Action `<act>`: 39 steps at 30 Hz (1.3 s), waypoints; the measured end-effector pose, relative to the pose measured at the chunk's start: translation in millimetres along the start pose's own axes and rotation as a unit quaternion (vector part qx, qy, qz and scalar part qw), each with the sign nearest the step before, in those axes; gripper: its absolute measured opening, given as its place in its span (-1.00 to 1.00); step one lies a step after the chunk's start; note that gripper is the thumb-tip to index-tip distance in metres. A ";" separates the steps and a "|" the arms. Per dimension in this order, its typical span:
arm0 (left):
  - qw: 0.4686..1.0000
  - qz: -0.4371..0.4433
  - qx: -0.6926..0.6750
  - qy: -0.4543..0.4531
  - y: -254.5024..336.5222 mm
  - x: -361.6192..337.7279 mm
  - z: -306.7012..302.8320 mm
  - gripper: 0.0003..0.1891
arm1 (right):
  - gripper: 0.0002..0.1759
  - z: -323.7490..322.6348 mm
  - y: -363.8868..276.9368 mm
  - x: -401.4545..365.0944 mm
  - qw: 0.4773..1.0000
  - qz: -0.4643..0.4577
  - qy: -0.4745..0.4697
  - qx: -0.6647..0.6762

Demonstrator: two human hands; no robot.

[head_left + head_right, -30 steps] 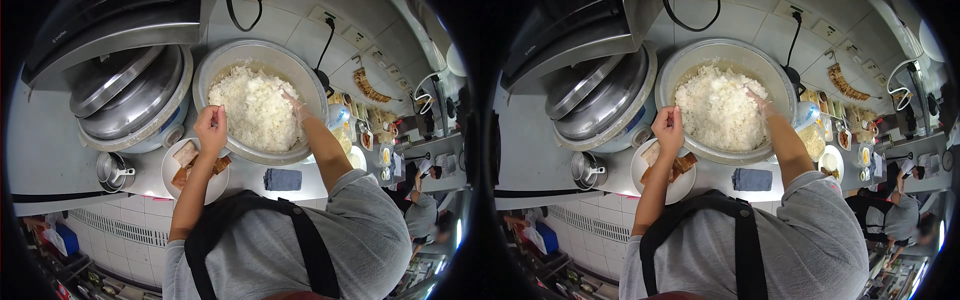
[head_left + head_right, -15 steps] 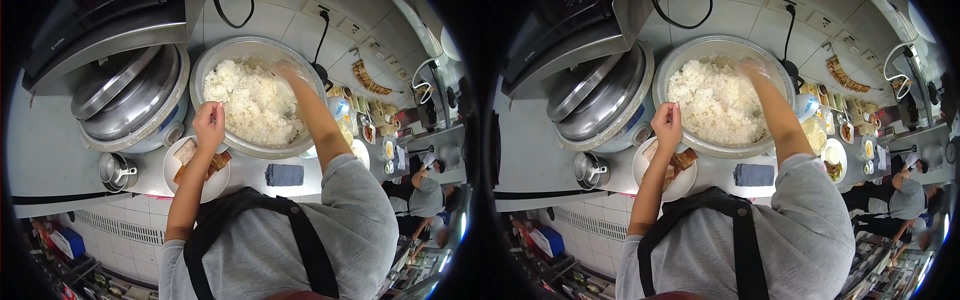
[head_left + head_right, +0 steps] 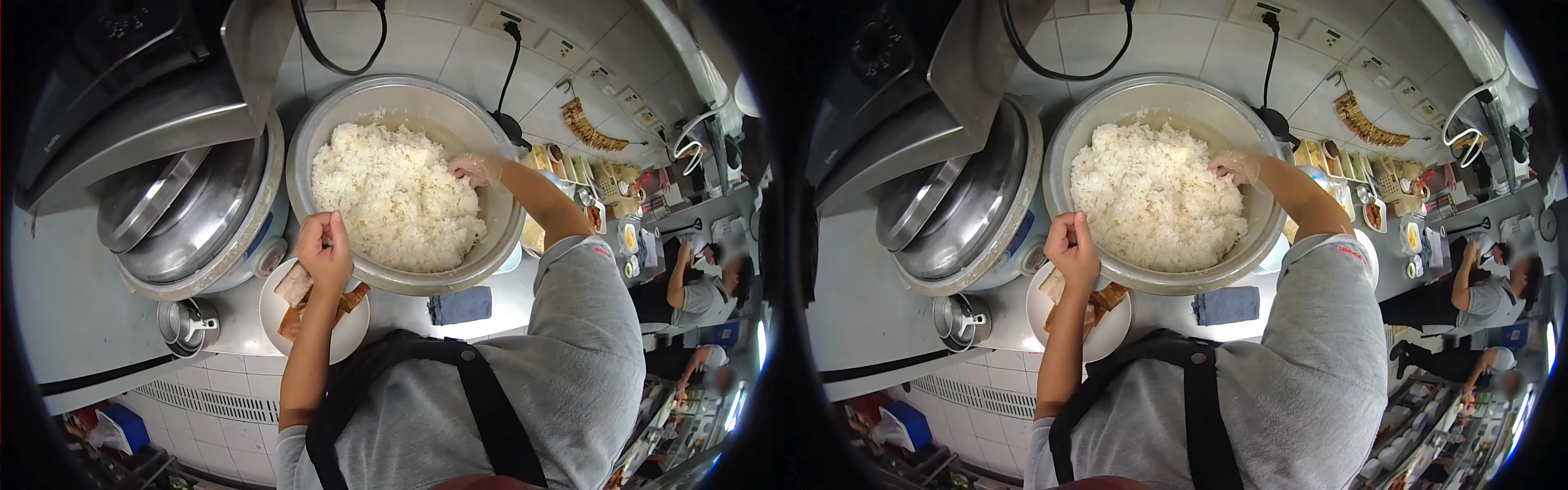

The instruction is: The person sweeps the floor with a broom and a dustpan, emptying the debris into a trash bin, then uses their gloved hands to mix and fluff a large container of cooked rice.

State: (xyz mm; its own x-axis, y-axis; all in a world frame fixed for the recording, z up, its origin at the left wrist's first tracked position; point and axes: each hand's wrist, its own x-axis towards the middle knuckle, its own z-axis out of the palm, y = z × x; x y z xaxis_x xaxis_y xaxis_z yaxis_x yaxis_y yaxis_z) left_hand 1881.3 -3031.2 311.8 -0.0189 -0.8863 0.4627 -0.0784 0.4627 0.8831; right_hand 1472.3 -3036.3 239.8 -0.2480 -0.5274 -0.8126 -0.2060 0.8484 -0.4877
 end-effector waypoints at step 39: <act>0.998 0.056 0.023 -0.024 3.6 1.7 -2.5 -0.84 | -0.25 123.6 -98.1 -202.0 0.905 -0.345 0.112 -0.224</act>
State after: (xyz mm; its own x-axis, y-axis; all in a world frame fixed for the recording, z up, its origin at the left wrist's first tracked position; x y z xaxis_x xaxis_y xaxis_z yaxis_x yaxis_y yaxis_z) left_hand 1883.5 -3031.0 315.9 -0.0784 -0.8300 0.5522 -0.1197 0.5577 0.8214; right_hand 1659.7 -3007.3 412.4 -0.0892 -0.9629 -0.2545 -0.7355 0.2360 -0.6351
